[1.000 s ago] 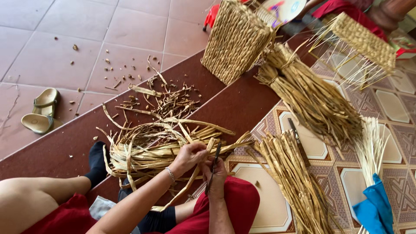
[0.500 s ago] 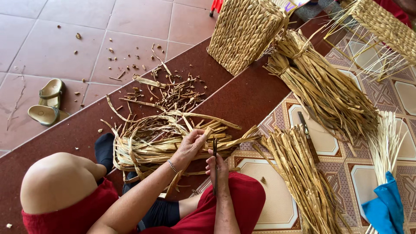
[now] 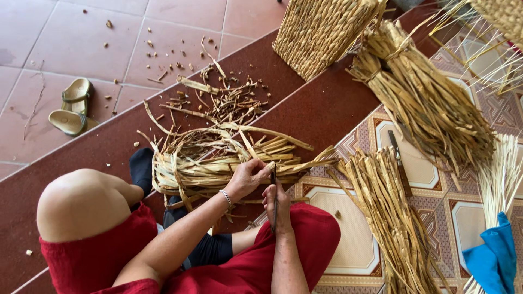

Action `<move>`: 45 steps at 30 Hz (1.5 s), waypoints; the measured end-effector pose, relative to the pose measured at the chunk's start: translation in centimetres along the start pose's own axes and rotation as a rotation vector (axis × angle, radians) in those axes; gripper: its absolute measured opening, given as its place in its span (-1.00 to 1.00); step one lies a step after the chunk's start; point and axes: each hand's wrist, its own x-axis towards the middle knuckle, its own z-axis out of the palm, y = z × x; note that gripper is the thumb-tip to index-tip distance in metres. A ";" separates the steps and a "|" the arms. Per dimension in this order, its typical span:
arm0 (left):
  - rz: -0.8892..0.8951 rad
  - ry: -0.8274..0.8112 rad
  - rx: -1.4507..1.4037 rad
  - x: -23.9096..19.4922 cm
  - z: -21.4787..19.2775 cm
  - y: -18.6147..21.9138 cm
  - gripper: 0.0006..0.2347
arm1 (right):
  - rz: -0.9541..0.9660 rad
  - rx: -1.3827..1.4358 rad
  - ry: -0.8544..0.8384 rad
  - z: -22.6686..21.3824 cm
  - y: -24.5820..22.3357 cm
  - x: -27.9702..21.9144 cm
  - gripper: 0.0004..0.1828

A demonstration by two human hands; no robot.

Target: The person sits on the floor and uses shears to trim the ends of dried plant stalks. They repeatedly pick up stalks, cut them to length, and place the trimmed pieces into a pile.

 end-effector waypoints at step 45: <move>0.231 -0.179 0.818 5.9 0.3 -1.5 -0.96 | 0.338 0.675 0.508 -4.7 1.8 3.5 -0.46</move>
